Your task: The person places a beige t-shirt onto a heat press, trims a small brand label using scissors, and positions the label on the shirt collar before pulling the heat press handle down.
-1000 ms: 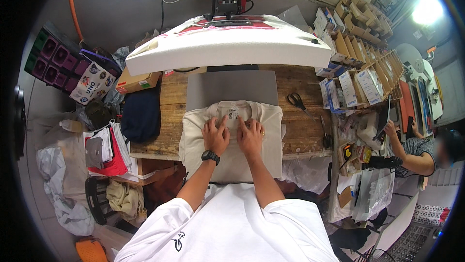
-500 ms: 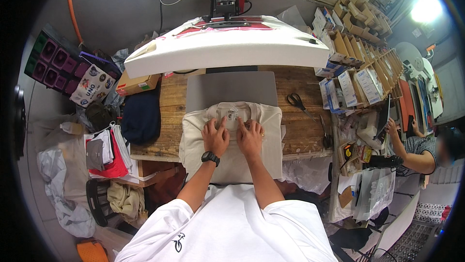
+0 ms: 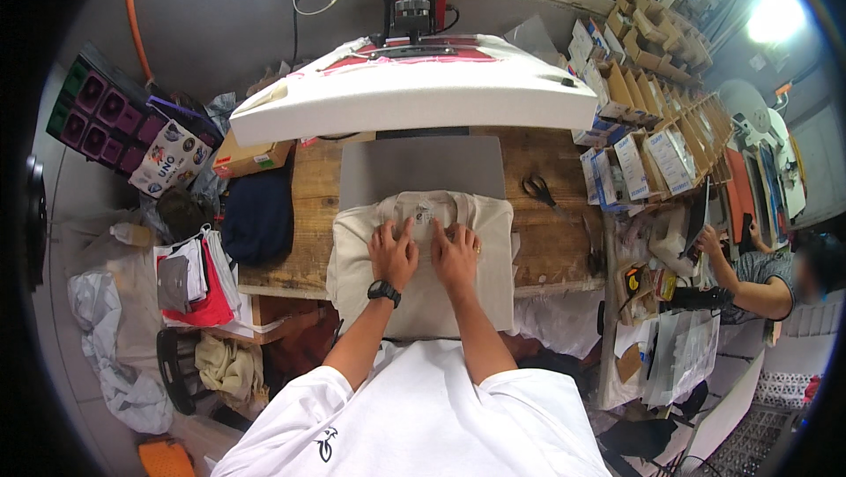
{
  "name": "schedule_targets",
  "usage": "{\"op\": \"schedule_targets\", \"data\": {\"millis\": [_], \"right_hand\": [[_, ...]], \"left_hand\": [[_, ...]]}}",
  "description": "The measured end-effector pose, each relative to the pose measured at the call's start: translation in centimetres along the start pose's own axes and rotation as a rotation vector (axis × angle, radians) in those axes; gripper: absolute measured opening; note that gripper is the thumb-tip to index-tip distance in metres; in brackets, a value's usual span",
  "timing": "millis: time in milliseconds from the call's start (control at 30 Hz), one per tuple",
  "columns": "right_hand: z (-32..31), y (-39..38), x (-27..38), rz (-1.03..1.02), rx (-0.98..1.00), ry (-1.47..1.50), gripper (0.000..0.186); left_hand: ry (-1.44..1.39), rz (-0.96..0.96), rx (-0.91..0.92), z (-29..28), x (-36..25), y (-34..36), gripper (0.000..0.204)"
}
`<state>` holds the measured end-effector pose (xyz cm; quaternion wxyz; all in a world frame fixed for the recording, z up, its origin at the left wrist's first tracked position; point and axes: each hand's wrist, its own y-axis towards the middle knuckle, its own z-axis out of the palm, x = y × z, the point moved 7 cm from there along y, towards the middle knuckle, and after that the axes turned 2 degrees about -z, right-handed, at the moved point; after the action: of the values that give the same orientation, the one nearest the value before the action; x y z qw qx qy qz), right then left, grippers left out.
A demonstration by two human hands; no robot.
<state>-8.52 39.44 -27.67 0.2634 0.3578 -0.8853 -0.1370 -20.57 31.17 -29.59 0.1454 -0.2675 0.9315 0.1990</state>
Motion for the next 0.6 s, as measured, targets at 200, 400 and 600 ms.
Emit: {"op": "schedule_targets", "data": {"millis": [200,400,600], "right_hand": [[0.06,-0.41,-0.1,0.008,0.005,-0.01,0.042],[-0.16,-0.22,0.16,0.022,0.017,0.007,0.042],[-0.14,-0.34,-0.05,0.022,0.006,0.013,0.042]], "left_hand": [[0.007,0.002,0.007,0.13,0.07,-0.36,0.054],[-0.006,-0.012,0.013,0.28,0.29,-0.35,0.054],[0.006,-0.011,0.012,0.06,-0.06,-0.26,0.055]]}}
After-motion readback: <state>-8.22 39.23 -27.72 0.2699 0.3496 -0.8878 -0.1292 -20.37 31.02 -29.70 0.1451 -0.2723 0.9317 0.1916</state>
